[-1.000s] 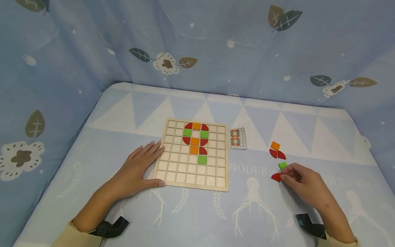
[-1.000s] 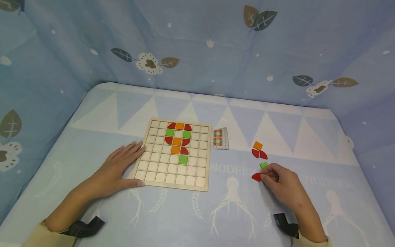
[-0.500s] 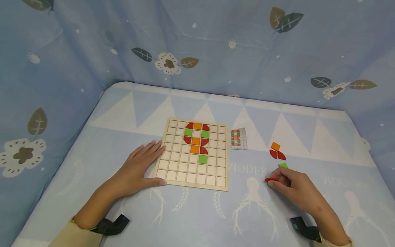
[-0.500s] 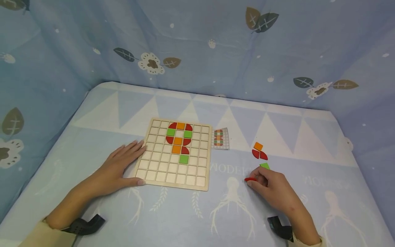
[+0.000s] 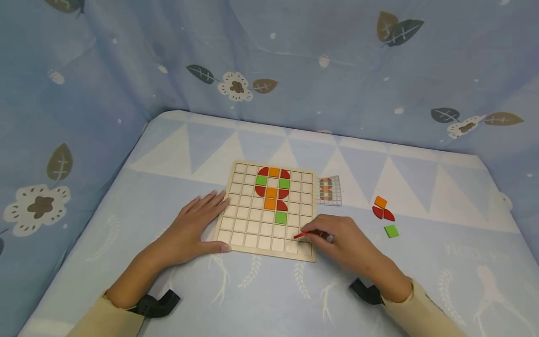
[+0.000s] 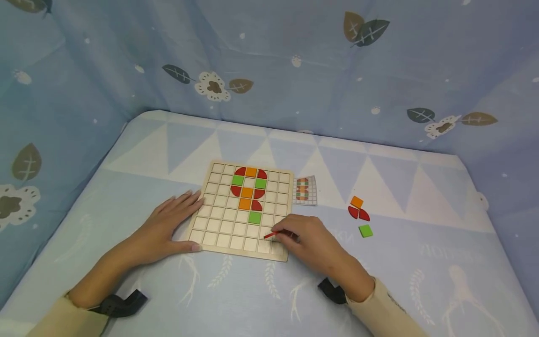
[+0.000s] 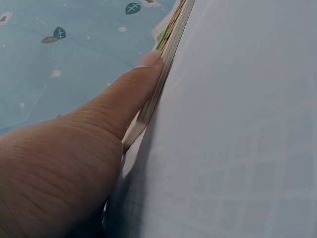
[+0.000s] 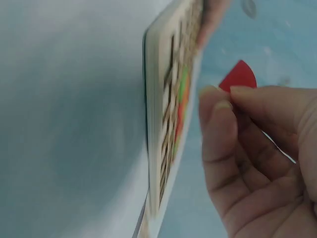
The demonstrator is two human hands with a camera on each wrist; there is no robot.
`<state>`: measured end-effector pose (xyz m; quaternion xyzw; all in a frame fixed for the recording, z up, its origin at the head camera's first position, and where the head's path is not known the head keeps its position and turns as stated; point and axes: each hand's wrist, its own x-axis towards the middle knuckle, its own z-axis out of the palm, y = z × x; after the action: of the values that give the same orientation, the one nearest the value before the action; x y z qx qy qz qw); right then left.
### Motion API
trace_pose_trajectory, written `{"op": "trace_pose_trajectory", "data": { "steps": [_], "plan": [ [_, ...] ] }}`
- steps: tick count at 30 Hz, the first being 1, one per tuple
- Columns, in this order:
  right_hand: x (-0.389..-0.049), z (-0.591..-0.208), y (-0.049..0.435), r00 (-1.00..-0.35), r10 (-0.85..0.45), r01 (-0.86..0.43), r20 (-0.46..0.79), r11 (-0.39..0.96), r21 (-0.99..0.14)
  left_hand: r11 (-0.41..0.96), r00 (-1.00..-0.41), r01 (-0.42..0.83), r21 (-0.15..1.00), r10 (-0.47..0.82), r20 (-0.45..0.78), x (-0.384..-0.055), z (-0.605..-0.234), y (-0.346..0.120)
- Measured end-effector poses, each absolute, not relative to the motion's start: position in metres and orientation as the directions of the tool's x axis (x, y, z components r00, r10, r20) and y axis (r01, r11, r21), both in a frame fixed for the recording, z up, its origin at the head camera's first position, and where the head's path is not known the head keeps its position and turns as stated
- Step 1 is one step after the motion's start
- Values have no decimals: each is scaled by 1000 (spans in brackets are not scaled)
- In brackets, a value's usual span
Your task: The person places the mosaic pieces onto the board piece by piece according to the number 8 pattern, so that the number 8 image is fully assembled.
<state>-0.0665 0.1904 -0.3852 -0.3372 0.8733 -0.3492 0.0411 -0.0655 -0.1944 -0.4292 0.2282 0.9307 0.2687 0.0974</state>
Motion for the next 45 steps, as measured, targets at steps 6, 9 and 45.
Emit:
{"op": "trace_pose_trajectory", "data": {
  "steps": [6, 9, 45],
  "plan": [
    [-83, -390, 157, -655, -732, -709, 189, 508, -488, 735, -867, 388, 557, 496, -51, -68, -429, -191],
    [-85, -393, 151, -601, -774, -777, 200, 506, -374, 739, -867, 387, 551, 495, -56, -69, -430, -189],
    [-92, -399, 142, -517, -827, -854, 222, 481, -196, 756, -877, 378, 533, 478, -55, -67, -431, -195]
  ]
}}
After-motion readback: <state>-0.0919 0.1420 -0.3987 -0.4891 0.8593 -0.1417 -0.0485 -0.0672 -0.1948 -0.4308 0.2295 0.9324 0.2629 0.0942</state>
